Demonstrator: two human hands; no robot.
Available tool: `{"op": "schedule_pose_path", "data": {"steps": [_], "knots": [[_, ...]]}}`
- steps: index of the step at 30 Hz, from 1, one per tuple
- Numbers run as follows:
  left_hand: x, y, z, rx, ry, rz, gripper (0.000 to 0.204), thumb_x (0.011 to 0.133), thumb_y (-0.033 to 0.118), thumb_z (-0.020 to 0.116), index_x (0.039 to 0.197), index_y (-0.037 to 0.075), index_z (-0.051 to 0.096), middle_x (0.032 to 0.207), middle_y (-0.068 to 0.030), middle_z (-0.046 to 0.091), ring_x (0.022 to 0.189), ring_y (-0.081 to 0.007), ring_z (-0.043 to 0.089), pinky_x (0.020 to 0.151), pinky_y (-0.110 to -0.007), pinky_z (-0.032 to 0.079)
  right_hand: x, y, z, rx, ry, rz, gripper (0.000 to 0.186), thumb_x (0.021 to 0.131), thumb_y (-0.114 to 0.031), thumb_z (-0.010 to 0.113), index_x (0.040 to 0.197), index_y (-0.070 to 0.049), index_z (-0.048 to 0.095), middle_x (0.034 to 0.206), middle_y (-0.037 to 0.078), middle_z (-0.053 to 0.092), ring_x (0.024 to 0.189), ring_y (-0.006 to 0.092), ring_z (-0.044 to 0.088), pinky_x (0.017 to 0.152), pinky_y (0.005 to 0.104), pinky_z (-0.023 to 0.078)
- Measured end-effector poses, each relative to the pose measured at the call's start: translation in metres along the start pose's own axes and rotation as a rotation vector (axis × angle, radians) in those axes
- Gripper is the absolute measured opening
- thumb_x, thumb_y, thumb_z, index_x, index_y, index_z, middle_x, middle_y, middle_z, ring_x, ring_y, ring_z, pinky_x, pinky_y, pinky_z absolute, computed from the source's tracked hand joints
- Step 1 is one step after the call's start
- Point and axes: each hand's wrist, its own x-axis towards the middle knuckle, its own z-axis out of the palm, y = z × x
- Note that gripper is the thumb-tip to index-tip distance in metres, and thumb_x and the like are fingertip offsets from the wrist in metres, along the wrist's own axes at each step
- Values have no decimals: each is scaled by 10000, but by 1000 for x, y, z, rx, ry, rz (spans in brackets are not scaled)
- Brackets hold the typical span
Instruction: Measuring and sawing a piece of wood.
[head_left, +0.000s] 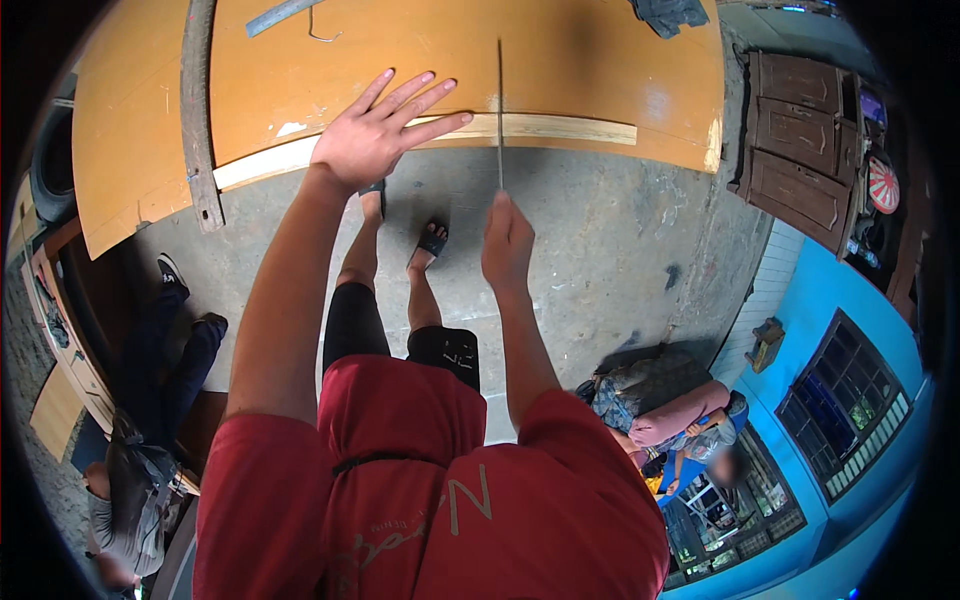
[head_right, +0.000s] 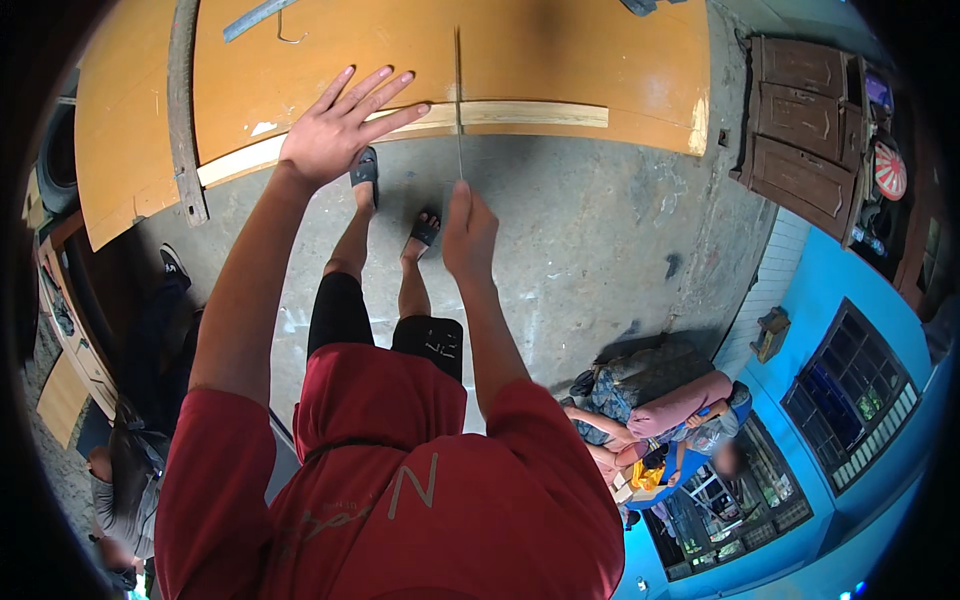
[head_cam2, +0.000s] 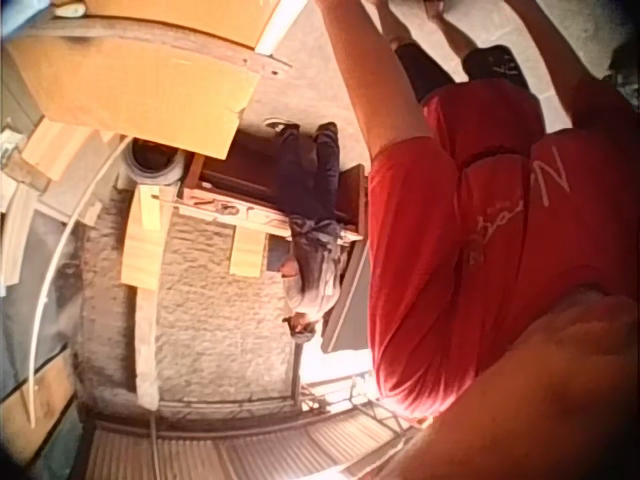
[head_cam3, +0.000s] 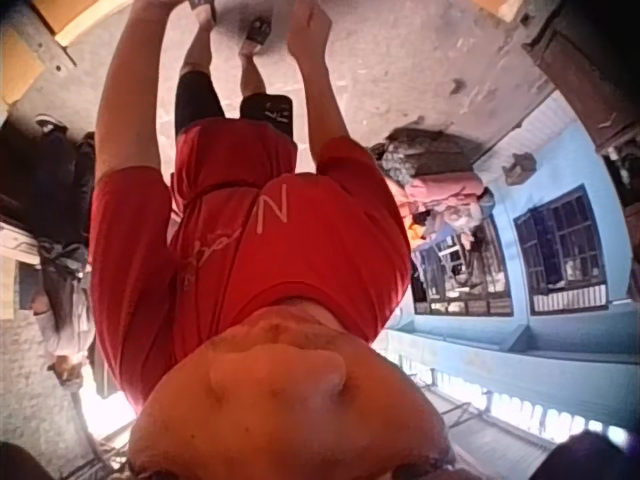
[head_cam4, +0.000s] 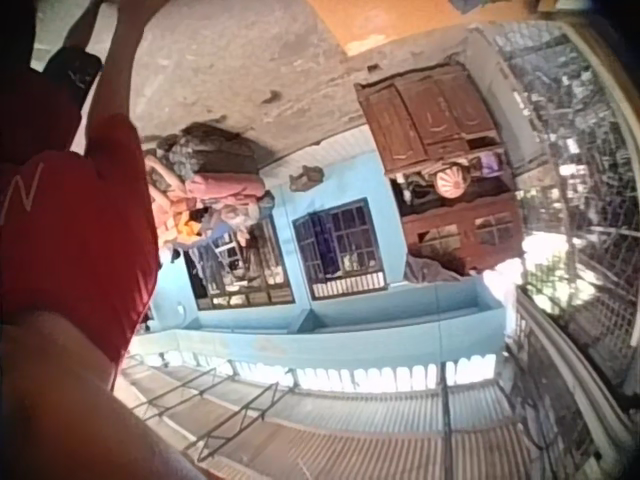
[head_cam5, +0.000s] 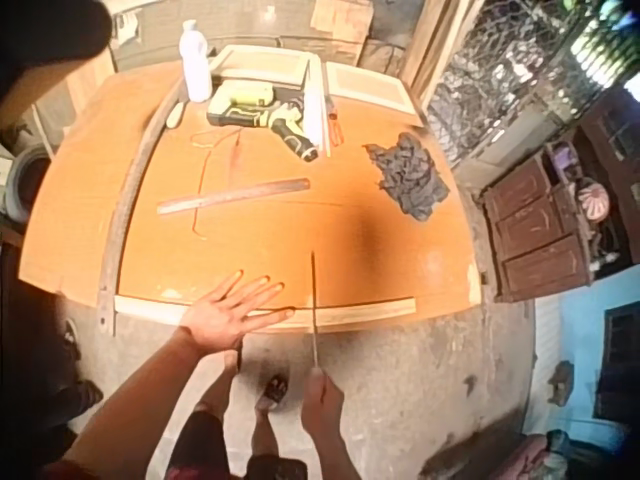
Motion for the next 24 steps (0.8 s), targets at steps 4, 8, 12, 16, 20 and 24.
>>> {"op": "schedule_pose_path", "data": {"steps": [4,8,12,16,20,24], "knots": [[2,0,7,-65,15,-3,938,885,62,658,1650,493,329,1749,76,324,1589,-193,363,1324,-497,298,38,-24,14,-72,40,-167,489,1166,-325,466,761,-51,470,661,-34,396,622,87,378,557,329,324],[-3,1,5,-72,26,-11,940,877,59,665,1648,490,343,1744,73,338,1589,-193,366,1320,-497,303,9,-10,8,-55,41,-70,490,1165,-331,471,762,-51,476,664,-37,385,628,82,375,560,323,322],[-1,3,0,26,-3,-1,773,966,193,624,1639,481,377,1755,84,315,1589,-190,360,1334,-490,272,-31,15,-13,-110,16,2,445,1149,-297,477,886,42,595,686,191,534,608,266,459,599,436,415],[2,2,-2,17,-14,2,787,955,179,624,1640,477,379,1754,84,317,1585,-191,368,1330,-492,282,-1,-1,-4,-124,12,-34,453,1151,-297,476,869,37,595,662,168,515,607,226,453,591,420,406],[3,0,2,16,2,7,786,948,195,629,1641,471,380,1756,85,312,1584,-191,370,1328,-495,287,29,-20,6,-117,12,-96,460,1150,-295,476,851,35,589,657,203,516,600,268,435,595,441,405],[1,-1,1,-11,-67,-5,940,917,80,651,1665,505,272,1760,80,297,1605,-186,327,1336,-497,269,8,-13,0,-129,15,-62,453,1149,-296,479,868,38,599,673,221,529,602,279,425,601,446,411]]}}
